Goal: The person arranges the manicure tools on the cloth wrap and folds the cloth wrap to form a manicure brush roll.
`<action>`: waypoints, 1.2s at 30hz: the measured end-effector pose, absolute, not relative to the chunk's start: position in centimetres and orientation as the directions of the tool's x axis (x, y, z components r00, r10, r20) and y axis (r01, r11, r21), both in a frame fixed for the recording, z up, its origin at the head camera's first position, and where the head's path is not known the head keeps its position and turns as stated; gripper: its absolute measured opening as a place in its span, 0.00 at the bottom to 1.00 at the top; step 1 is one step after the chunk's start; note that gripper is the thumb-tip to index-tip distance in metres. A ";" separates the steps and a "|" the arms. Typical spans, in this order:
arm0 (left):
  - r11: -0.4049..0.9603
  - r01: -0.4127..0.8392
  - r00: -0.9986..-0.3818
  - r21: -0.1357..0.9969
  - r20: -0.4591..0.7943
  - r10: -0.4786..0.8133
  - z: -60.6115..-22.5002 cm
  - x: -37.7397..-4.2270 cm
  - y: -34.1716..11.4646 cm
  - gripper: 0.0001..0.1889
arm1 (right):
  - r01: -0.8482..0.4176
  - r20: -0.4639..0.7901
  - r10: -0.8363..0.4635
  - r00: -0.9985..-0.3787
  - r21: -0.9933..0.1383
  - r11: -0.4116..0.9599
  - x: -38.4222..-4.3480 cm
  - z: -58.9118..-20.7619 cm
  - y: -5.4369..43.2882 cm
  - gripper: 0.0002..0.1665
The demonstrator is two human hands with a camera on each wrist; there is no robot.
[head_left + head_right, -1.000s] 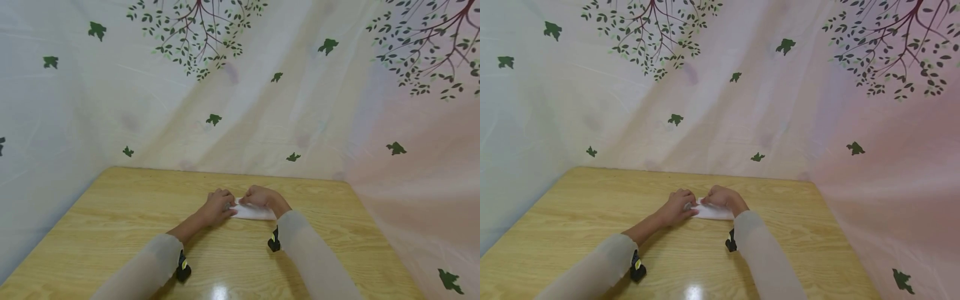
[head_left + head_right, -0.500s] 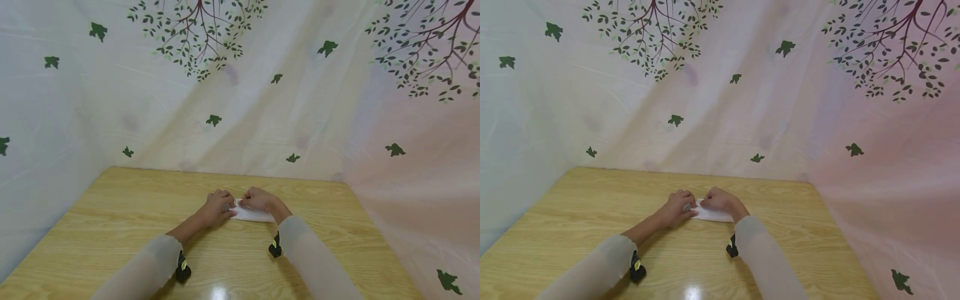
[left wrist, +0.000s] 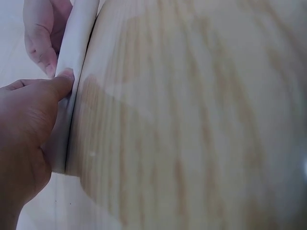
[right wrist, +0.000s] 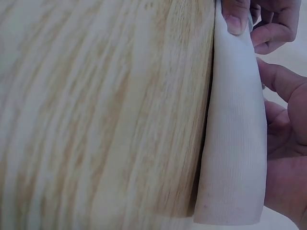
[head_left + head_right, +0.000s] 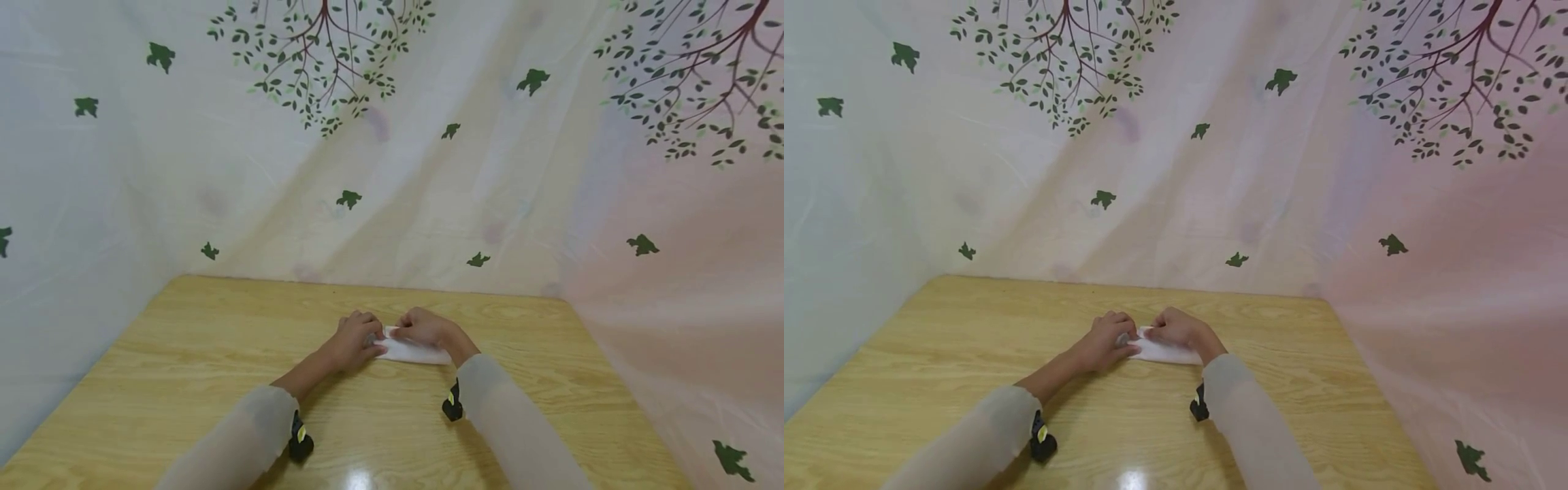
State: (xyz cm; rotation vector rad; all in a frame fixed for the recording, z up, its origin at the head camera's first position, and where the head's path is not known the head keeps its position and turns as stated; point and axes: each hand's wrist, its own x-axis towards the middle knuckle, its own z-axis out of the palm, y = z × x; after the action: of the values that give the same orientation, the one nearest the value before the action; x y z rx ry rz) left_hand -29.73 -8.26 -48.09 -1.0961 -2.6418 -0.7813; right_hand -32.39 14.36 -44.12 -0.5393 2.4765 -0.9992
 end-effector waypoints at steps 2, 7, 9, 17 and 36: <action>0.592 0.693 -0.719 0.412 0.336 0.608 -48.2 -29.8 -8.4 0.08 | -0.209 -0.221 -0.504 -0.835 -0.720 0.661 -32.5 -44.3 14.4 0.20; 0.591 0.692 -0.719 0.414 0.328 0.613 -48.3 -30.1 -8.5 0.08 | -0.229 -0.217 -0.522 -0.825 -0.717 0.659 -32.8 -44.4 14.5 0.18; 0.590 0.694 -0.718 0.413 0.326 0.615 -48.2 -30.1 -8.5 0.08 | -0.229 -0.219 -0.523 -0.824 -0.715 0.660 -32.9 -44.4 14.5 0.17; 0.588 0.691 -0.719 0.419 0.323 0.615 -48.0 -30.2 -8.6 0.09 | -0.228 -0.214 -0.525 -0.824 -0.724 0.652 -33.4 -44.4 14.8 0.12; 0.541 0.722 -0.690 0.431 0.406 0.599 -45.5 -30.6 -11.8 0.10 | -0.365 -0.124 -0.556 -0.822 -0.635 0.681 -32.8 -41.7 17.1 0.09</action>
State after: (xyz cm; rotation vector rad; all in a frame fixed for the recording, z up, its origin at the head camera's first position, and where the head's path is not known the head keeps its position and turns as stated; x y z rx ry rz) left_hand -30.61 -11.80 -45.51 -1.1169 -2.5673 -0.8643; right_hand -32.82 17.10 -41.73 -0.7293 2.5882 -0.8810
